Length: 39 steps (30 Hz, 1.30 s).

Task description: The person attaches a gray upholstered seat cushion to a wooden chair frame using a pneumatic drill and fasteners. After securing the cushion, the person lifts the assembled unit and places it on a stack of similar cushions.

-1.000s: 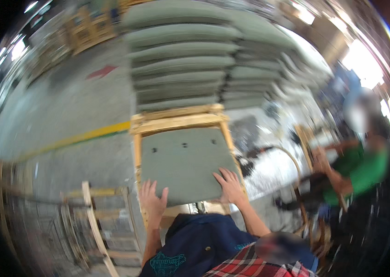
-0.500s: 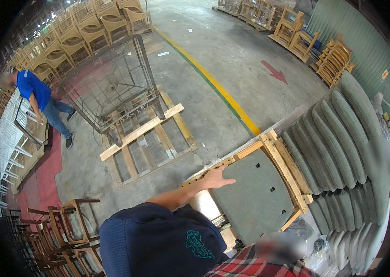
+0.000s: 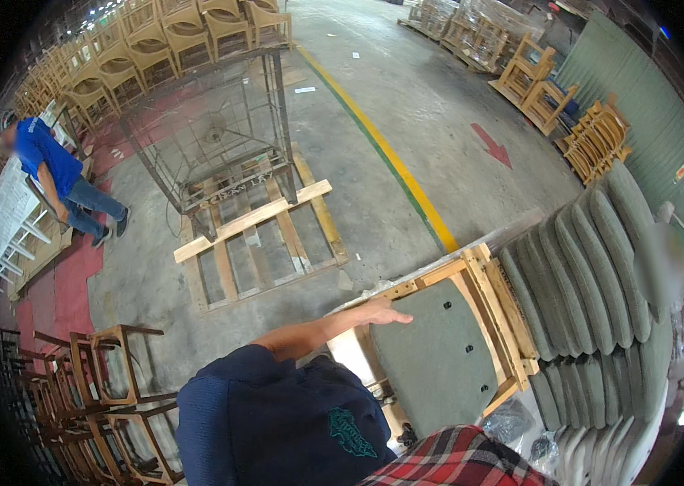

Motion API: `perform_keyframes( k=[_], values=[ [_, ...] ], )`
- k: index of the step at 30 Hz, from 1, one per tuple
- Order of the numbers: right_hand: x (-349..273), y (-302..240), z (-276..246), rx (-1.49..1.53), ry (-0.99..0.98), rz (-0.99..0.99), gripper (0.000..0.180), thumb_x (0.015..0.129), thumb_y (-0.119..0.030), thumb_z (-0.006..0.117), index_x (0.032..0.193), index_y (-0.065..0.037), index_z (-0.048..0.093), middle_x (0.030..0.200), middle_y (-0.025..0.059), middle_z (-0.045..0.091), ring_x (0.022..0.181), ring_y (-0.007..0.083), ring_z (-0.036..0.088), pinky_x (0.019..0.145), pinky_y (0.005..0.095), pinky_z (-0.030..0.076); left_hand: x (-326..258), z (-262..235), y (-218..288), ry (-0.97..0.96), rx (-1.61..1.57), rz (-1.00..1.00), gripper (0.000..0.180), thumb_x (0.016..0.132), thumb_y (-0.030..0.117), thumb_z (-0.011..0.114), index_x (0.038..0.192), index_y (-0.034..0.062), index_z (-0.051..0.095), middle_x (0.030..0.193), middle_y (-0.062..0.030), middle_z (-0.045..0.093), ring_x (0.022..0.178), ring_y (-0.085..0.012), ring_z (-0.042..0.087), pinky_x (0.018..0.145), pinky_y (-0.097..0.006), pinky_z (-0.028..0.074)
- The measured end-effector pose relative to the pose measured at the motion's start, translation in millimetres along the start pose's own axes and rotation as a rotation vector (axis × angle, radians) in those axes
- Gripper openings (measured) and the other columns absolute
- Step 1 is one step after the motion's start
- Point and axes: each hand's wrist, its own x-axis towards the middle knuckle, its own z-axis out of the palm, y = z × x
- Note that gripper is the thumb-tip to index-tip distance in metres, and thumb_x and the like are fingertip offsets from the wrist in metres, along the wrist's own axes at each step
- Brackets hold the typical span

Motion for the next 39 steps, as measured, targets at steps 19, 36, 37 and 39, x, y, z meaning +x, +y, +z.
perform_keyframes(
  k=[19, 36, 37, 39],
  values=[
    [-34.9, -45.1, 58.6, -0.96, 0.251, -0.671, 0.077, 0.071, -0.046, 0.079, 0.126, 0.001, 0.055, 0.125, 0.0261, 0.057, 0.117, 0.0416, 0.053, 0.099, 0.048, 0.043, -16.3, 16.6, 33.0, 0.067, 0.679, 0.275, 0.096, 0.086, 0.067, 0.055, 0.148, -0.0029, 0.032, 0.152, -0.0327, 0.027, 0.142, -0.044, 0.027, 0.117, -0.047, 0.024],
    [37.0, -62.6, 137.7, -1.101, 0.02, -0.63, 0.098, 0.083, -0.079, 0.044, 0.147, -0.004, 0.037, 0.153, 0.0265, 0.03, 0.144, 0.0416, 0.024, 0.114, 0.0646, 0.015, 45.4, 73.8, 82.7, -0.034, 1.003, 0.503, 0.096, 0.087, 0.073, 0.045, 0.151, 0.0032, 0.031, 0.156, -0.0283, 0.019, 0.149, -0.0382, 0.011, 0.12, -0.055, 0.007],
    [38.1, -61.4, 134.9, -1.091, 0.019, -0.632, 0.098, 0.083, -0.079, 0.044, 0.147, -0.005, 0.038, 0.153, 0.0265, 0.03, 0.144, 0.0415, 0.024, 0.114, 0.0647, 0.015, 44.8, 75.7, 85.1, -0.04, 1.002, 0.501, 0.096, 0.087, 0.073, 0.047, 0.151, 0.003, 0.032, 0.156, -0.0284, 0.019, 0.149, -0.0377, 0.012, 0.12, -0.054, 0.007],
    [40.2, -60.2, 136.4, -1.07, 0.046, -0.65, 0.099, 0.082, -0.08, 0.044, 0.146, -0.005, 0.039, 0.152, 0.0265, 0.03, 0.144, 0.0411, 0.025, 0.114, 0.0646, 0.016, 46.6, 75.2, 85.8, -0.027, 0.997, 0.496, 0.096, 0.086, 0.072, 0.049, 0.15, 0.0026, 0.034, 0.157, -0.0282, 0.019, 0.149, -0.0373, 0.013, 0.12, -0.054, 0.008]
  ],
)
